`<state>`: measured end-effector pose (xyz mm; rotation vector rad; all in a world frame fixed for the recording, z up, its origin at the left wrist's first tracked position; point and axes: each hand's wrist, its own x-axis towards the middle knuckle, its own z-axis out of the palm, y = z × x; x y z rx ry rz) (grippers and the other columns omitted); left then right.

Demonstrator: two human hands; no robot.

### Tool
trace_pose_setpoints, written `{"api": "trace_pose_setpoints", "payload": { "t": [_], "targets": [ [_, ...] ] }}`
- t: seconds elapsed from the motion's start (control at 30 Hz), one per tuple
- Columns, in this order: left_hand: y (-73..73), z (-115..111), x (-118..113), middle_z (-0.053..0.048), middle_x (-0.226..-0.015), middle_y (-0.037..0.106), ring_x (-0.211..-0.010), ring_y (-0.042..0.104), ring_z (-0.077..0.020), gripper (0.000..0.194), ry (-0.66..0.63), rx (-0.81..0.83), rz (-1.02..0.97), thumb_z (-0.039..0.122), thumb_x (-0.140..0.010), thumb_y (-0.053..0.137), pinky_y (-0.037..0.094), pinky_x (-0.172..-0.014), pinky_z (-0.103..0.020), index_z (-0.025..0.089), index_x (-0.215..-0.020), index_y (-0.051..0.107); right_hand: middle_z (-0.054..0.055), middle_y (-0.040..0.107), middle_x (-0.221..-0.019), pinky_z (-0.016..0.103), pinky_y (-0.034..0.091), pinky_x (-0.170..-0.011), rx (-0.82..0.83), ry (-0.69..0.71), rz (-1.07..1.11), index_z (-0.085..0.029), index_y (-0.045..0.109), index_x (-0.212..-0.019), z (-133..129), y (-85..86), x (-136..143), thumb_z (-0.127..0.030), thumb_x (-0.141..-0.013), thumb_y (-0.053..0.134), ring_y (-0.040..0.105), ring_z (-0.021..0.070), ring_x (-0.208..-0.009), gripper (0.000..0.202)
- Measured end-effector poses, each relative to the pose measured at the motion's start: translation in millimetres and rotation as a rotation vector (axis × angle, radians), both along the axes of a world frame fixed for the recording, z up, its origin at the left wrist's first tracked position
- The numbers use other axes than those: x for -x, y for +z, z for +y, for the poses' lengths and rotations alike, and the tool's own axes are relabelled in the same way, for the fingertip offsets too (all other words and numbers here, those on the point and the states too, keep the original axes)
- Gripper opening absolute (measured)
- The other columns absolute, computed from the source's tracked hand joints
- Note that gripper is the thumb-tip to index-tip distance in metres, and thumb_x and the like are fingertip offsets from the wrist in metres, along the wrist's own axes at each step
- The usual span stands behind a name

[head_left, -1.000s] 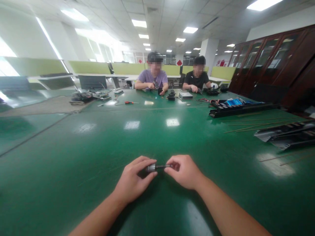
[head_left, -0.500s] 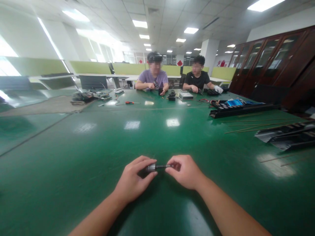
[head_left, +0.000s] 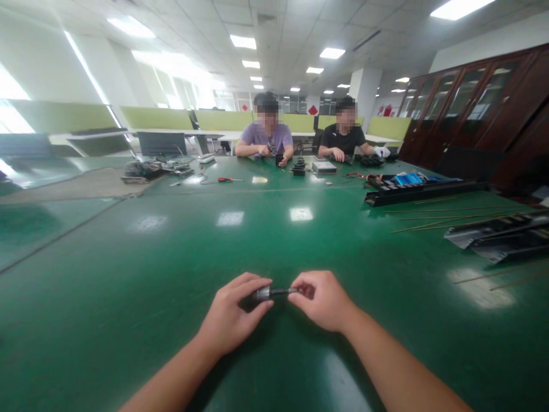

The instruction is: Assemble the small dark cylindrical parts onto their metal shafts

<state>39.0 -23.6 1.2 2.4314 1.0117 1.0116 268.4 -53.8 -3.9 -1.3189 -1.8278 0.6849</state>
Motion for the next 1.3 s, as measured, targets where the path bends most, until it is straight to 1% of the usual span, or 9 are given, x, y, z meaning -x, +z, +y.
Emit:
{"api": "trace_pose_setpoints", "payload": {
  "t": [0.2, 0.43, 0.77, 1.07, 1.3],
  "targets": [
    [2.0, -0.7, 0.3, -0.005, -0.102, 0.070, -0.092, 0.066, -0.0184, 0.025, 0.002, 0.009, -0.004, 0.028, -0.085, 0.069, 0.055, -0.083, -0.028, 0.024, -0.110, 0.071, 0.000, 0.068, -0.067, 0.022, 0.042, -0.056, -0.002, -0.008, -0.013, -0.019, 0.073, -0.080, 0.2, 1.8, -0.7, -0.025, -0.079, 0.069, 0.058, 0.0129, -0.058, 0.007],
    [0.7, 0.6, 1.0, -0.007, -0.101, 0.070, -0.091, 0.067, -0.0196, 0.025, 0.002, 0.008, -0.003, 0.029, -0.085, 0.068, 0.056, -0.082, -0.030, 0.022, -0.110, 0.071, 0.001, 0.069, -0.068, 0.023, 0.043, -0.057, 0.002, -0.008, -0.016, -0.019, 0.073, -0.081, -0.4, 2.9, -0.3, -0.025, -0.079, 0.069, 0.059, 0.0136, -0.059, 0.007],
    [3.2, 0.0, 0.8, -0.006, -0.101, 0.070, -0.091, 0.067, -0.0192, 0.024, 0.018, 0.006, -0.003, 0.028, -0.085, 0.068, 0.055, -0.082, -0.029, 0.023, -0.108, 0.072, 0.001, 0.069, -0.068, 0.023, 0.043, -0.057, 0.003, -0.011, -0.022, -0.019, 0.074, -0.081, 0.1, 3.5, -2.5, -0.024, -0.078, 0.070, 0.059, 0.0137, -0.058, 0.007],
    [2.4, -0.2, 0.0, -0.007, -0.103, 0.070, -0.093, 0.066, -0.0201, 0.025, 0.015, 0.021, -0.005, 0.029, -0.086, 0.068, 0.056, -0.083, -0.031, 0.022, -0.109, 0.071, 0.000, 0.068, -0.067, 0.023, 0.043, -0.056, -0.011, -0.014, -0.019, -0.019, 0.074, -0.081, 1.7, 0.8, -2.8, -0.024, -0.078, 0.071, 0.059, 0.0134, -0.058, 0.007],
    [2.2, -0.5, 0.4, -0.007, -0.102, 0.070, -0.092, 0.067, -0.0203, 0.024, 0.022, -0.005, 0.001, 0.029, -0.085, 0.068, 0.056, -0.083, -0.031, 0.023, -0.109, 0.071, 0.001, 0.070, -0.068, 0.023, 0.044, -0.057, 0.001, -0.024, -0.001, -0.019, 0.074, -0.081, 1.3, 1.9, -2.6, -0.021, -0.075, 0.073, 0.060, 0.0139, -0.059, 0.006]
  ]
}}
